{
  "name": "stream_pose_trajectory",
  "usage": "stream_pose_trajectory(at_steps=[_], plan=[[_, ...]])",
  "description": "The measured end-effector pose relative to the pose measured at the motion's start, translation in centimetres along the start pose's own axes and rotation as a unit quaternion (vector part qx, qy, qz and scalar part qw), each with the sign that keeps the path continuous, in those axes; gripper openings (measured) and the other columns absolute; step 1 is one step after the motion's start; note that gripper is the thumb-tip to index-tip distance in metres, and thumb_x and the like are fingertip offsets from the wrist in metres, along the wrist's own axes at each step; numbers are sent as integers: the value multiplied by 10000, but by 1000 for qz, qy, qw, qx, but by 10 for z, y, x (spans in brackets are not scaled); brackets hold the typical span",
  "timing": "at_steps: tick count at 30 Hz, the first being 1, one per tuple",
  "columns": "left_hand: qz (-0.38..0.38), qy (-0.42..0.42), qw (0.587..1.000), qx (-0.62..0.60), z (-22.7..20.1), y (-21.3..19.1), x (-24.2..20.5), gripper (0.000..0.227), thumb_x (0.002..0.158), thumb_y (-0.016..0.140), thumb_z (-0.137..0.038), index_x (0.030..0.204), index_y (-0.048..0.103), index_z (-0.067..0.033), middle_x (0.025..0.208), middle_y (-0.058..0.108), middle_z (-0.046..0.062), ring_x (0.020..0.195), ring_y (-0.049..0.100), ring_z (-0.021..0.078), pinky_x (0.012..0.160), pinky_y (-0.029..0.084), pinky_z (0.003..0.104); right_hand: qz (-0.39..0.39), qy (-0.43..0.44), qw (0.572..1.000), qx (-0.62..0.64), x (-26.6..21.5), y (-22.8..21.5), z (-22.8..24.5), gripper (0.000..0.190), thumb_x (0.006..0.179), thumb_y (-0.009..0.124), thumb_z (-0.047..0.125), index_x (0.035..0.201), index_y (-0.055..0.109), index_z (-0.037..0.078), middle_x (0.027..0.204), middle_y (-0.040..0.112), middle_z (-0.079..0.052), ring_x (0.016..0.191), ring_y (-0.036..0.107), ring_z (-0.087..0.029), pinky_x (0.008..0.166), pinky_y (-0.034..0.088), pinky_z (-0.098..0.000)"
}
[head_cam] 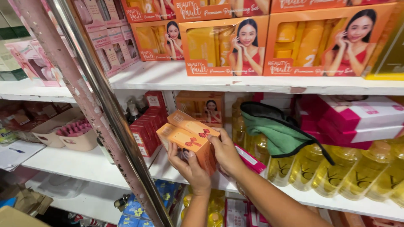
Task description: Cleaning and organizing skincare product boxes on a retail shelf.
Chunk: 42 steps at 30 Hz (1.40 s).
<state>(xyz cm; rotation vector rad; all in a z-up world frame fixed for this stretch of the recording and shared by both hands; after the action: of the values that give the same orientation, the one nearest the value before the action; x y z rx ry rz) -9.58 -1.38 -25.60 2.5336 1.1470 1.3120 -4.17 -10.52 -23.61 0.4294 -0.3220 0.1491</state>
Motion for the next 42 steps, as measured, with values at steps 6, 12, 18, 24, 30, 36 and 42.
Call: stream_pose_trajectory(at_steps=[6, 12, 18, 24, 30, 36, 42], plan=[[13, 4, 1000, 19, 54, 2, 12, 592, 1010, 533, -256, 1469, 372, 80, 1575, 325, 262, 1528, 264, 403, 1251, 196, 515, -38, 43, 996, -65, 52, -8, -49, 330, 961, 573, 153, 1248, 573, -10, 1142, 693, -154, 1036, 649, -192, 913, 524, -316], [15, -6, 999, 44, 98, 0, 9, 637, 960, 583, -248, 1451, 355, 88, 1581, 280, 275, 1525, 221, 409, 1253, 174, 518, -9, 40, 998, -41, 82, -17, -81, 387, 928, 561, 96, 1272, 561, -82, 1164, 699, -175, 1057, 669, -232, 940, 526, -324], [22, -63, 995, 76, 132, -3, -3, 709, 875, 659, -157, 1455, 330, 82, 1474, 323, 278, 1435, 320, 394, 1217, 281, 504, -29, 95, 992, -78, 108, -31, -110, 408, 891, 572, 24, 1290, 557, -64, 1211, 687, -125, 1102, 654, -223, 974, 492, -319], [77, 48, 976, 197, 124, -11, -16, 706, 766, 771, -167, 1286, 371, 94, 1477, 288, 322, 1383, 294, 488, 1144, 279, 532, -89, -49, 933, -346, 107, -24, -93, 341, 812, 553, -17, 1122, 694, -34, 1076, 747, -142, 1010, 712, -249, 919, 540, -348], [52, 54, 971, 226, 122, -16, 3, 447, 830, 651, -175, 1235, 548, -17, 1423, 489, 203, 1369, 410, 389, 1178, 246, 531, 23, -14, 873, -487, 64, 10, -63, 374, 869, 608, 125, 1232, 666, 57, 1121, 715, -174, 1008, 716, -312, 904, 554, -372], [131, 97, 963, 215, 112, -7, 30, 360, 894, 528, -94, 1225, 670, -92, 1401, 631, 96, 1395, 513, 306, 1253, 123, 578, 95, -144, 790, -589, 44, 3, -72, 353, 921, 603, 161, 1248, 677, 48, 1393, 583, -220, 1328, 481, -406, 1115, 358, -483], [145, 147, 965, 164, 58, 2, 57, 357, 899, 576, -45, 1230, 708, -59, 1409, 639, 108, 1380, 547, 308, 1238, 280, 528, 88, -173, 794, -577, 23, 29, -5, 446, 920, 561, 84, 1342, 582, -57, 1359, 566, -274, 1332, 471, -439, 1115, 380, -466]])
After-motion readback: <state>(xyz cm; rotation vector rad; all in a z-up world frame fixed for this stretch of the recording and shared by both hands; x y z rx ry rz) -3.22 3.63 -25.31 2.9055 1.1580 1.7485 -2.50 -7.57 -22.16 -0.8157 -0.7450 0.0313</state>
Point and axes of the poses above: each hand's wrist, its own x-axis towards the middle knuckle, its own y-axis out of the palm, z = x × y, the point moved 1 cm from there along x, towards the middle knuckle
